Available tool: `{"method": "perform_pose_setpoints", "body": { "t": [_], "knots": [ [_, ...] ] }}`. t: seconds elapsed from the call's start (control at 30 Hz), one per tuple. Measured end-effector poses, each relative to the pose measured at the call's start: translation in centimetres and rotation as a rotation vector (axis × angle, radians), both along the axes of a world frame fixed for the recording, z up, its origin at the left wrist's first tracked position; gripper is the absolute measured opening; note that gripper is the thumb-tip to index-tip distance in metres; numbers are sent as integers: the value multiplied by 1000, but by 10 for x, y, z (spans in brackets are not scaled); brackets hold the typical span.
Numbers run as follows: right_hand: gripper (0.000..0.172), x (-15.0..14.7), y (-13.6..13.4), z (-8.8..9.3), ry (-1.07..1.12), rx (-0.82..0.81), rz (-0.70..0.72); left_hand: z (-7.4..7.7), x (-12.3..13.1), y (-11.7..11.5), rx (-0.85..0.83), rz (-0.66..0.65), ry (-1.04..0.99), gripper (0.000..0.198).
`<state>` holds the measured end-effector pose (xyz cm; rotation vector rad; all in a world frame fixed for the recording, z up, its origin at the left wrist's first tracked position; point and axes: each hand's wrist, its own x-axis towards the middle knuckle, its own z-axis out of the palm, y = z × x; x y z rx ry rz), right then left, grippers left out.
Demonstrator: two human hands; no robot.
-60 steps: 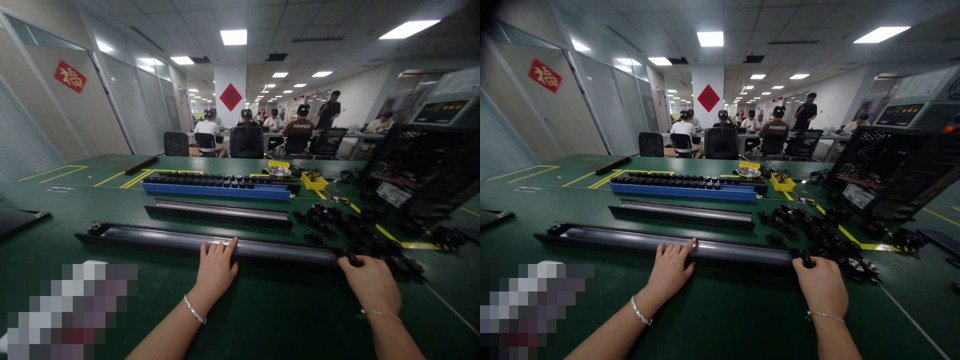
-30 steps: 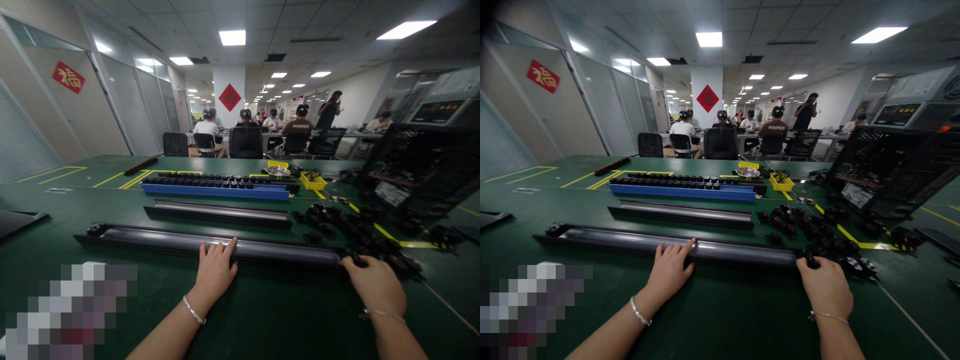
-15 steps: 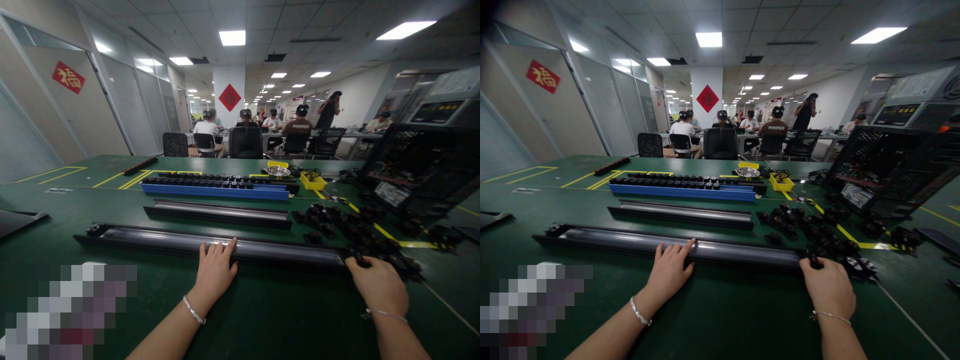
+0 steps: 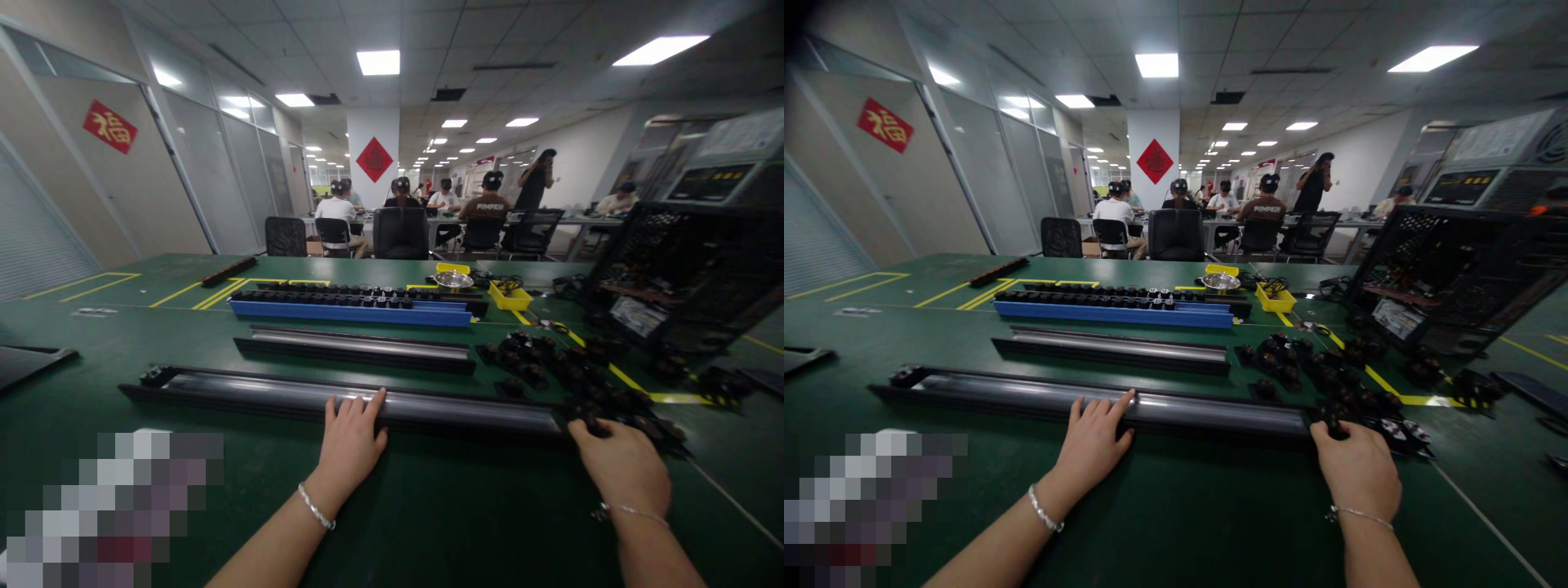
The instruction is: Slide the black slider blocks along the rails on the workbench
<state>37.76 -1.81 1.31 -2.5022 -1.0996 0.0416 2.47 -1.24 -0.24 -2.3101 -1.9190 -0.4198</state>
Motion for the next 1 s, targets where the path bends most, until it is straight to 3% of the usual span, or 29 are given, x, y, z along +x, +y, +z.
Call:
{"method": "perform_pose_setpoints", "body": {
  "t": [0.4,0.73,1.0],
  "knots": [
    [71,16,-5,9,43,-53,-102,-2,-2,1,22,-17,-10,56],
    [65,69,-2,-15,237,-196,-128,-1,-2,0,27,-21,-27,55],
    [70,77,-9,-20,159,-199,-128,14,-21,6,-47,-88,-205,52]
  ]
}}
